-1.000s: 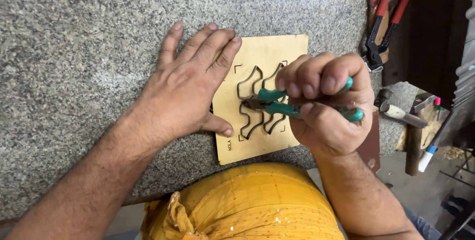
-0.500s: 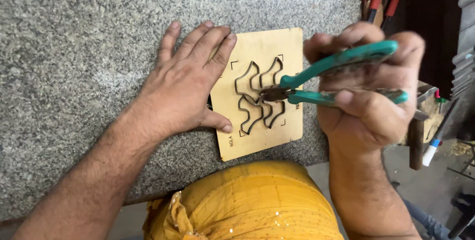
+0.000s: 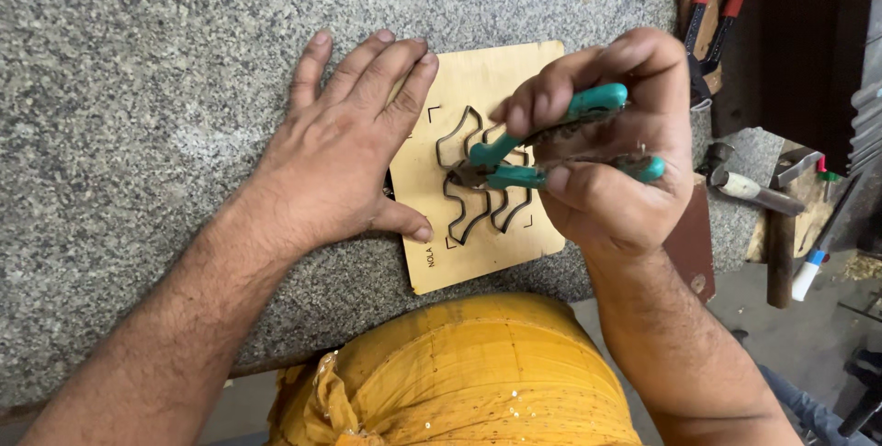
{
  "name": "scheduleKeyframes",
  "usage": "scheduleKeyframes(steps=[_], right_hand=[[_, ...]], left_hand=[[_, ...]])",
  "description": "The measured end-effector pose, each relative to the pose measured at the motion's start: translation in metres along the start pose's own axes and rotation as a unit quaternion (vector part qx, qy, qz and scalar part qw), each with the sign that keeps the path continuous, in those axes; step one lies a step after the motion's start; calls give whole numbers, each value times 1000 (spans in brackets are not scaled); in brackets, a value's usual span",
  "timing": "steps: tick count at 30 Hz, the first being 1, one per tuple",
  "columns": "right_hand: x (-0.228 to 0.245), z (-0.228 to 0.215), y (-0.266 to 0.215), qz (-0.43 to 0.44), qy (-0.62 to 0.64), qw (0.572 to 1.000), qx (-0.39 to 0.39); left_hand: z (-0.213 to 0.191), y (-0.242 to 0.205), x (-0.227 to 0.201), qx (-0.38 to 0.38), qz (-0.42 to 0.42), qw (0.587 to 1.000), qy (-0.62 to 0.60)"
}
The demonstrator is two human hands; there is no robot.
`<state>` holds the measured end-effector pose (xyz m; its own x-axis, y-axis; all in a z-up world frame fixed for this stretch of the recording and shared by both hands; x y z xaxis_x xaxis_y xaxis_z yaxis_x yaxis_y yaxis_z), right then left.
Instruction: The person uses pliers to bend and shape a metal piece on a wooden template. They then use a hammer and a wooden block to flatten the metal piece. The person repeats this process for multiple metal pieces.
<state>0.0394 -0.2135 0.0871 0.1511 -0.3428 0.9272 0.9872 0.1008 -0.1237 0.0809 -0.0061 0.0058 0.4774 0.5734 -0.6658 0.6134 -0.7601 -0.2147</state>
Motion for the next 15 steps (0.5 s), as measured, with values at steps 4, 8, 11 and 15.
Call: scheduleKeyframes(steps=[4,8,11,15], right_hand=[[-5,-2,-4,-2,-18,1000,-3],[-7,-3,-1,-31,-12,999,15],[-2,-3,4,-18,-16,1000,3],[19,-6,-12,-35,-15,998,-42]], left_hand=[[1,0,0,4,-1,1000,7],[-3,1,-4,8,-3,1000,12],[-4,-1,-6,7,-11,1000,17],[7,-12,-13,-45,-33,998,12]])
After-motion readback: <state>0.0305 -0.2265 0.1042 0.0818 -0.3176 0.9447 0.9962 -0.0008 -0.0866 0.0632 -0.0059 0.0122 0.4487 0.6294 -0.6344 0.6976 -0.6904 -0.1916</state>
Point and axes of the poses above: each hand's wrist, its own y-axis towards the middle knuckle, its own z-axis out of the palm, x = y × z, the point moved 1 cm from there along y, towards the middle knuckle, and after that the axes turned 4 degrees about z, right-handed, at the moved point
